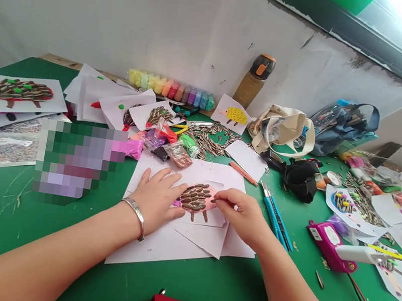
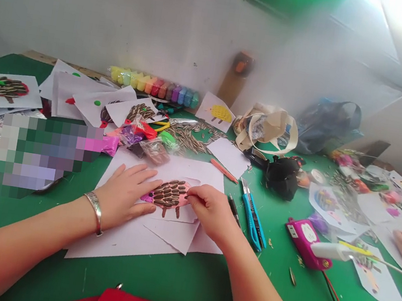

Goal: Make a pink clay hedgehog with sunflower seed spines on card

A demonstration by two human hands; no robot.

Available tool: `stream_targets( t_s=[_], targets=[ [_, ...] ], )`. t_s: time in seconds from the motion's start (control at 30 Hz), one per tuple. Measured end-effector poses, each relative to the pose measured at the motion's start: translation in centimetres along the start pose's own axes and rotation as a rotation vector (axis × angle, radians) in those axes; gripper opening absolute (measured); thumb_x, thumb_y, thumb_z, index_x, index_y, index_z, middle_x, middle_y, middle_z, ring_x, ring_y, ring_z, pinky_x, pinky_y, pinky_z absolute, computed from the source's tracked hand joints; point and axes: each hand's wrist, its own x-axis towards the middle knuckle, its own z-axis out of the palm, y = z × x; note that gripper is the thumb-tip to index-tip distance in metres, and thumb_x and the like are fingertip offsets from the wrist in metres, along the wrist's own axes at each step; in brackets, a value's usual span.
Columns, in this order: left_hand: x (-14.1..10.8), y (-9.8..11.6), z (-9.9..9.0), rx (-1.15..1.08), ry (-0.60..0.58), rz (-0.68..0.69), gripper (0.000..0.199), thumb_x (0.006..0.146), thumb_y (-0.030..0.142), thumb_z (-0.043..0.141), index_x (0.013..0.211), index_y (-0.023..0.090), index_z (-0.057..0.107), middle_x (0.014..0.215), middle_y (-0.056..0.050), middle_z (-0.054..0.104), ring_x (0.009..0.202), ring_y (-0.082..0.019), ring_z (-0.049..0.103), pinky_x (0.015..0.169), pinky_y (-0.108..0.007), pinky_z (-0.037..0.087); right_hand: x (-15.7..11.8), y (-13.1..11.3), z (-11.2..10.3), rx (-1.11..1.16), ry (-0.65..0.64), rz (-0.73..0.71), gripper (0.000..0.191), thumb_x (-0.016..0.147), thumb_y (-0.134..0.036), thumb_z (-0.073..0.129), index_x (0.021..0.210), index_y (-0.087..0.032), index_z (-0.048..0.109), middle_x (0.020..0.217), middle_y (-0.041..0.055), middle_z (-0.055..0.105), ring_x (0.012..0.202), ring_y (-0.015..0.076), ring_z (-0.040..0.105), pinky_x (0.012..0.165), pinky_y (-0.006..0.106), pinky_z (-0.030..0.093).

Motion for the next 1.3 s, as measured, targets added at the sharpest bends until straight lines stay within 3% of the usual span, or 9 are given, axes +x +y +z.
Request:
stream_targets(
  t_s=[0.17,0.5,0.93,1.13,1.3],
  targets=[
    [0.2,-0.2,0.2,-0.007,-0.05,-0.017,0.049,0.084,0.042,0.061,0.13,0.025,0.055,0.142,-0.011,0.049,0.133,-0.039,0.036,0.105,-0.07,0.025,0.4,0.2,0.3,-0.034,0.004,0.013,0.017,0.087,-0.019,0.053,0.092,-0.025,0.068,0.087,-0.0023,0.07,0.078,0.0138,0.061,0.07,0.025,0.045],
    [0.2,-0.5,0.7,-0.035,-0.032,-0.018,0.051,0.083,0.042,0.062,0.131,0.027,0.055,0.143,-0.011,0.048,0.135,-0.04,0.033,0.106,-0.07,0.022,0.7,0.9,0.9,-0.188,0.036,-0.124,0.018,0.09,-0.017,0.052,0.09,-0.023,0.069,0.085,0.0034,0.065,0.084,0.0181,0.058,0.073,0.03,0.045],
    [0.2,-0.5,0.7,0.011,-0.026,0.0,0.046,0.085,0.04,0.061,0.128,0.026,0.056,0.142,-0.011,0.049,0.133,-0.037,0.036,0.106,-0.068,0.025,1.0,1.4,2.0,-0.133,0.024,-0.231,0.018,0.092,-0.016,0.051,0.089,-0.022,0.068,0.083,0.0034,0.062,0.083,0.0166,0.057,0.074,0.029,0.046],
    [0.2,-0.4,0.6,-0.006,-0.022,-0.001,0.047,0.084,0.04,0.062,0.128,0.025,0.057,0.141,-0.011,0.05,0.133,-0.038,0.036,0.106,-0.069,0.024,0.8,1.4,1.4,-0.141,0.062,-0.185,0.014,0.09,-0.018,0.055,0.092,-0.023,0.068,0.083,0.0026,0.063,0.082,0.0167,0.058,0.072,0.029,0.045],
    [0.2,-0.5,0.6,-0.03,-0.034,-0.02,0.049,0.084,0.04,0.062,0.13,0.027,0.056,0.142,-0.01,0.049,0.135,-0.038,0.033,0.107,-0.068,0.023,0.6,1.5,0.7,-0.218,0.064,-0.105,0.013,0.087,-0.019,0.057,0.083,-0.023,0.068,0.078,0.0019,0.062,0.077,0.0165,0.056,0.068,0.028,0.043]
  ],
)
